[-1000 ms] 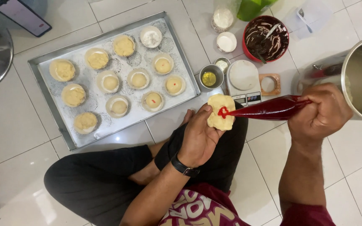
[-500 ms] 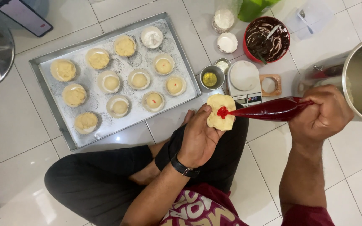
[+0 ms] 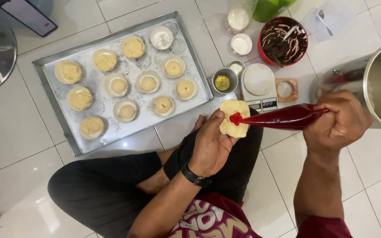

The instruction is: The person sits on the floor and prepares pastries by flattening dough, piping red filling into the center, and sealing the dough into balls. They place the finished pastries into paper cups on a baking tray.

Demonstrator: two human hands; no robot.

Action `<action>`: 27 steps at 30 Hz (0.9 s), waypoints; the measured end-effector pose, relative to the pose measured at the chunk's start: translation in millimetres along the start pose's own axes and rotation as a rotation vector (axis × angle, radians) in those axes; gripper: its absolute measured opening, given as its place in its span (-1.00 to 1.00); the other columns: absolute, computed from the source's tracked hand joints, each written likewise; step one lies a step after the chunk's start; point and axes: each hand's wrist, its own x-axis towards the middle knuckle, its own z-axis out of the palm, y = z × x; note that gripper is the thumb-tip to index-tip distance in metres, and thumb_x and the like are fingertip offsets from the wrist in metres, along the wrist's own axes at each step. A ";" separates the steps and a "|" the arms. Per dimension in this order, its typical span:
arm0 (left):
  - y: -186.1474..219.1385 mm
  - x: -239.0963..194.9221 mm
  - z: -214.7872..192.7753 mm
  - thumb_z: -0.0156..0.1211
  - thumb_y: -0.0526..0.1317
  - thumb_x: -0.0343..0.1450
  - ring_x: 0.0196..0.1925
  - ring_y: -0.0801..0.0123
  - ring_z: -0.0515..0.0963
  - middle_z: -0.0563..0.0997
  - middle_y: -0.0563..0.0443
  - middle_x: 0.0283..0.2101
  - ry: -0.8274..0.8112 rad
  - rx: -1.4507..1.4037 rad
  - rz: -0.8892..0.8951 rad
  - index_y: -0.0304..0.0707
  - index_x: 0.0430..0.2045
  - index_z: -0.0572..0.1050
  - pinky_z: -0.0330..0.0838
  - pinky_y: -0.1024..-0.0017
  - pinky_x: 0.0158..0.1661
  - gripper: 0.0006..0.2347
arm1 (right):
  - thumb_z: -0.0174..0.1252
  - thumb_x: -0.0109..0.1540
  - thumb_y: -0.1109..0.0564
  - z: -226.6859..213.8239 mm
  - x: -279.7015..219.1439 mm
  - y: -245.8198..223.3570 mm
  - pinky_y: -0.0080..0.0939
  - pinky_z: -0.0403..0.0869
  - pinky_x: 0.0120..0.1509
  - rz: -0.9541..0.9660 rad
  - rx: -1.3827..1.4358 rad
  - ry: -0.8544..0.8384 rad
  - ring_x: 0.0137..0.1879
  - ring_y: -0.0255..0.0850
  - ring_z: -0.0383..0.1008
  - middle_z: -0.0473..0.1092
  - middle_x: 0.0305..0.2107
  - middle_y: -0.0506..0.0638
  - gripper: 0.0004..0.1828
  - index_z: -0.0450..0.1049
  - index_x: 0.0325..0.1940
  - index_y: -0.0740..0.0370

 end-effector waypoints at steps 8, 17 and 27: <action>-0.7 1.3 -0.8 0.11 -0.25 0.47 0.16 0.16 0.53 0.54 -0.20 0.06 0.014 -0.026 0.012 -0.39 -0.11 0.43 0.48 0.14 0.13 -0.80 | -0.21 0.16 0.56 -5.3 0.5 5.9 0.06 0.31 -0.21 -0.009 0.000 0.008 -0.39 0.16 0.31 0.32 -0.51 0.38 -0.82 0.31 -0.44 0.58; -2.6 0.6 -2.6 0.09 -0.22 0.48 0.21 0.18 0.50 0.53 -0.17 0.11 -0.005 -0.016 -0.027 -0.35 -0.07 0.44 0.42 0.16 0.20 -0.79 | -0.21 0.15 0.58 0.3 -3.9 7.8 0.00 0.22 -0.28 0.023 0.015 0.038 -0.40 0.13 0.29 0.32 -0.51 0.35 -0.80 0.33 -0.44 0.58; -10.9 4.9 3.7 0.17 -0.20 0.47 0.20 0.12 0.51 0.54 -0.23 0.11 -0.080 0.001 0.012 -0.39 -0.11 0.49 0.45 0.12 0.18 -0.77 | -0.33 0.15 0.55 6.6 -29.5 20.9 -0.03 0.27 -0.21 0.308 0.144 0.211 -0.33 0.12 0.30 0.29 -0.47 0.36 -0.82 0.20 -0.37 0.53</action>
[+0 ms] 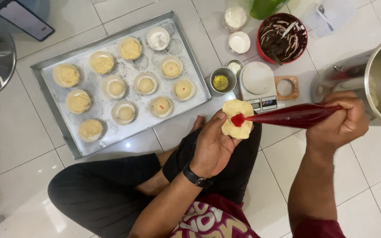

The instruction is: The person sits on the floor and prepares pastries by flattening dough, piping red filling into the center, and sealing the dough into balls. They place the finished pastries into paper cups on a baking tray.

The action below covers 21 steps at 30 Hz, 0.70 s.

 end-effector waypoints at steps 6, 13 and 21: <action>-13.9 12.0 8.0 0.11 -0.17 0.50 0.24 0.14 0.46 0.48 -0.23 0.18 -0.063 -0.020 -0.070 -0.45 0.10 0.40 0.40 0.18 0.25 -0.65 | -0.28 0.15 0.48 0.2 -23.7 32.7 -0.04 0.46 -0.01 0.286 0.099 0.168 -0.25 -0.03 0.37 0.37 -0.44 0.20 -0.79 0.24 -0.41 0.34; -35.0 30.1 1.4 0.09 -0.13 0.48 0.27 0.03 0.44 0.45 -0.28 0.23 -0.016 0.020 -0.132 -0.45 0.18 0.34 0.37 0.08 0.26 -0.57 | -0.12 0.14 0.34 -17.8 -54.7 79.6 -0.23 0.44 -0.26 1.022 0.449 0.614 -0.32 -0.16 0.43 0.41 -0.50 0.05 -0.80 0.35 -0.41 0.08; -39.7 48.3 -23.1 -0.01 -0.17 0.50 0.36 -0.22 0.33 0.26 -0.39 0.39 0.107 0.125 -0.098 -0.42 0.30 0.23 0.21 -0.21 0.29 -0.53 | -0.10 0.41 0.01 -56.7 -128.6 201.0 -0.57 0.12 -0.56 1.187 0.491 0.715 -0.46 -0.38 0.31 0.38 -0.47 -0.17 -0.77 0.26 -0.36 -0.15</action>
